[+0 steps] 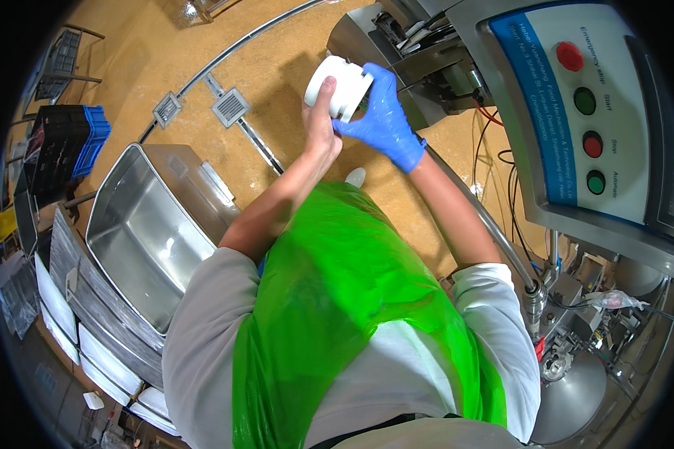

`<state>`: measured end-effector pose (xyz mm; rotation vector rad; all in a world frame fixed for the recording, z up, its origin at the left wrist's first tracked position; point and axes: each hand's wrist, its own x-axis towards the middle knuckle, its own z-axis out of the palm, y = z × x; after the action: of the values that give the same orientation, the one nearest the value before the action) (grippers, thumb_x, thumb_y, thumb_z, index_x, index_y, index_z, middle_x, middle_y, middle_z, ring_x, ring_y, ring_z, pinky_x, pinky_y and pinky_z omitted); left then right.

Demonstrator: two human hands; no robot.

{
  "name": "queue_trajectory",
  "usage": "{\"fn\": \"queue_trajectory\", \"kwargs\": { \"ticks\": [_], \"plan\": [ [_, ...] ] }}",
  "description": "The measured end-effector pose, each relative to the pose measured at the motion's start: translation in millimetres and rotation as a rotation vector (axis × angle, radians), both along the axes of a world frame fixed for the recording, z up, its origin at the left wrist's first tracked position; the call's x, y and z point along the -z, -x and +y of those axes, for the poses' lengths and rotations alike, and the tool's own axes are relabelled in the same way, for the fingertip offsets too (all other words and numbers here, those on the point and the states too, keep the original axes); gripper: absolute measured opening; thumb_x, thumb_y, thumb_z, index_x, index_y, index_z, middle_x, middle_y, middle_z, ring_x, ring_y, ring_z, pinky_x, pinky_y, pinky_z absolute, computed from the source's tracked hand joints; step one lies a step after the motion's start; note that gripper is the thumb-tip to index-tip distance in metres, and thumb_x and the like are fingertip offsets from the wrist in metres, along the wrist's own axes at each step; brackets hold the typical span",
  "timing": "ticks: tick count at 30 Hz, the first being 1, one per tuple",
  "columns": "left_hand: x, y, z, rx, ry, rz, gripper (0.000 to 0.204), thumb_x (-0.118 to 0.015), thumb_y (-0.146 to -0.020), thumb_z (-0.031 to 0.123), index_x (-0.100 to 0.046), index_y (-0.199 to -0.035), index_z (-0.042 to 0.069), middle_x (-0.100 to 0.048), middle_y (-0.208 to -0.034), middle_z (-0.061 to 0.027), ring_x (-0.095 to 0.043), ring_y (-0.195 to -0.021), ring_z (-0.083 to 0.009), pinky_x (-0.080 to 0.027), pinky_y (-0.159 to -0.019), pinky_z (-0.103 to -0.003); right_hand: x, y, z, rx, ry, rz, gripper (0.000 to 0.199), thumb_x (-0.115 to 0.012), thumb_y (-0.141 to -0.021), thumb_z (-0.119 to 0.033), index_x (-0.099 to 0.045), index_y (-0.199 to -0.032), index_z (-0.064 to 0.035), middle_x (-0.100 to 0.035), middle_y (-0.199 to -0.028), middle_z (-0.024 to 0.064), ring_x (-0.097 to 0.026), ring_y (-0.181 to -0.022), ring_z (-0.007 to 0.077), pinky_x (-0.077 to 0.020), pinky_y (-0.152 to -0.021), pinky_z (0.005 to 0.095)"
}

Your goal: The person assembles a metal pipe into a machine, secures it with a wrench, and wipes the area with a cloth. The person repeats the process of inserting, tightening, and wiping the pipe multiple times.

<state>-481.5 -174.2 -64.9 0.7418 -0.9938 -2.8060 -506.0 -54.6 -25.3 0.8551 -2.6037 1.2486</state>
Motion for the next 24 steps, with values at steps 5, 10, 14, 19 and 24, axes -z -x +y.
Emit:
{"fn": "queue_trajectory", "kwargs": {
  "ticks": [5, 10, 14, 19, 24],
  "plan": [
    [16.9, 2.5, 1.1, 0.027, -0.138, -0.172, 0.078, -0.076, -0.082, 0.051, -0.048, -0.139, 0.006, -0.061, -0.127, -0.0104, -0.062, -0.112, -0.0215, -0.052, -0.093, -0.039, 13.3, 4.0, 30.1, -0.181, -0.267, 0.259, 0.099, -0.092, -0.061, -0.027, -0.041, -0.145, -0.0147, -0.039, -0.148, 0.0181, -0.037, -0.137, 0.0417, -0.0319, -0.113, 0.0504],
    [69.8, 27.9, 0.4, -0.2, -0.017, -0.201, 0.072, -0.082, -0.079, 0.042, -0.048, -0.129, 0.003, -0.06, -0.123, -0.0114, -0.059, -0.113, -0.0187, -0.048, -0.098, -0.038, 22.9, -14.7, 106.9, 0.167, -0.304, -0.175, 0.105, -0.09, -0.065, -0.03, -0.032, -0.151, -0.0128, -0.035, -0.152, 0.0209, -0.036, -0.139, 0.0383, -0.0332, -0.112, 0.0478],
    [96.6, 37.3, 20.7, -0.145, 0.105, -0.239, 0.087, -0.083, -0.079, 0.039, -0.028, -0.134, 0.002, -0.052, -0.124, -0.0148, -0.053, -0.115, -0.021, -0.044, -0.101, -0.038, 42.6, -47.2, 151.4, 0.365, -0.557, -0.621, 0.083, -0.08, -0.077, -0.041, -0.041, -0.142, -0.0078, -0.062, -0.119, 0.0197, -0.061, -0.112, 0.0364, -0.0478, -0.095, 0.0445],
    [89.5, 17.3, 84.0, 0.002, 0.137, -0.216, 0.088, -0.086, -0.074, 0.04, -0.032, -0.131, 0.0, -0.052, -0.122, -0.0164, -0.053, -0.111, -0.0222, -0.043, -0.097, -0.035, 65.4, -58.8, 165.3, 0.391, -0.594, -0.594, 0.066, -0.075, -0.081, -0.044, -0.049, -0.129, -0.0075, -0.071, -0.092, 0.0149, -0.069, -0.091, 0.034, -0.0517, -0.081, 0.0451],
    [72.1, 0.2, 112.5, 0.001, 0.158, -0.247, 0.084, -0.086, -0.074, 0.042, -0.036, -0.127, 0.0, -0.052, -0.117, -0.0148, -0.05, -0.109, -0.0207, -0.038, -0.1, -0.034, 63.8, -55.1, 163.4, 0.397, -0.609, -0.579, 0.07, -0.076, -0.08, -0.048, -0.049, -0.131, -0.0091, -0.071, -0.093, 0.015, -0.068, -0.091, 0.0341, -0.0514, -0.08, 0.0447]
  ]
}}
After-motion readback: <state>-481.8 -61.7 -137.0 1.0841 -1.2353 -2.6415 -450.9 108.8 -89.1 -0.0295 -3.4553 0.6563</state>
